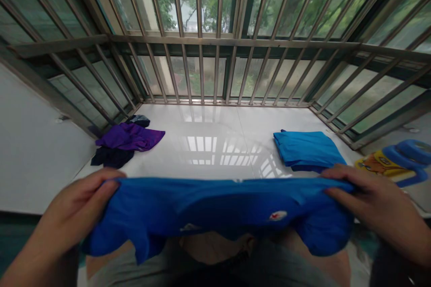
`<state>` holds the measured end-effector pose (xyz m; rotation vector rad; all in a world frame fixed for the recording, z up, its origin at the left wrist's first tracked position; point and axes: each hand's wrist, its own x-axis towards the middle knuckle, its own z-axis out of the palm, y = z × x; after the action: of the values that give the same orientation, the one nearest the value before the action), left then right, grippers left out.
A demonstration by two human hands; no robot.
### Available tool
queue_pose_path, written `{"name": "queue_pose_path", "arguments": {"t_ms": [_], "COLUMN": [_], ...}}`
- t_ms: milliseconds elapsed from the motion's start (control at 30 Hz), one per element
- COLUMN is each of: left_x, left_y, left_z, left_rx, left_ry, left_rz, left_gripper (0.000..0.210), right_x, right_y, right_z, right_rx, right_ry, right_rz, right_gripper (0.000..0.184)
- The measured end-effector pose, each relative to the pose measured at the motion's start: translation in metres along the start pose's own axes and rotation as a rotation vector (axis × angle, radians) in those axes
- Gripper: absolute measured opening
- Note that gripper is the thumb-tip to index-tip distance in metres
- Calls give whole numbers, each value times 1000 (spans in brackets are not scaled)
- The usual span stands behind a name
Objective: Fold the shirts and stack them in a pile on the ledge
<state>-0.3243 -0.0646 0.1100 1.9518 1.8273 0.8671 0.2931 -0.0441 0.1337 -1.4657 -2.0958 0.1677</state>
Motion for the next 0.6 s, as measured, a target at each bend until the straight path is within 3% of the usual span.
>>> {"name": "queue_pose_path", "arguments": {"t_ms": [100,200,267,367,467,600], "left_x": [98,186,214,207,162,93], "left_y": [13,15,13,12,10,-2], "left_z": [13,53,89,150,212,272], "left_rx": [-102,240,486,544,484,483], "left_ry": [-98,-73,-29,-93,-211,-295], "left_rz": [-74,-56,-63,127,258,194], "left_gripper": [57,41,34,45,46,60], "right_x": [83,158,183,175,127,52], "right_y": [15,25,24,10,-12,-27], "right_z": [24,71,105,158,212,272], "right_rx": [-67,-195,-257,-303,-287,-285], "right_ry": [29,21,11,-47,-160,-321], "right_rz": [29,113,147,142,54,80], "right_gripper": [42,35,41,56,55,62]}}
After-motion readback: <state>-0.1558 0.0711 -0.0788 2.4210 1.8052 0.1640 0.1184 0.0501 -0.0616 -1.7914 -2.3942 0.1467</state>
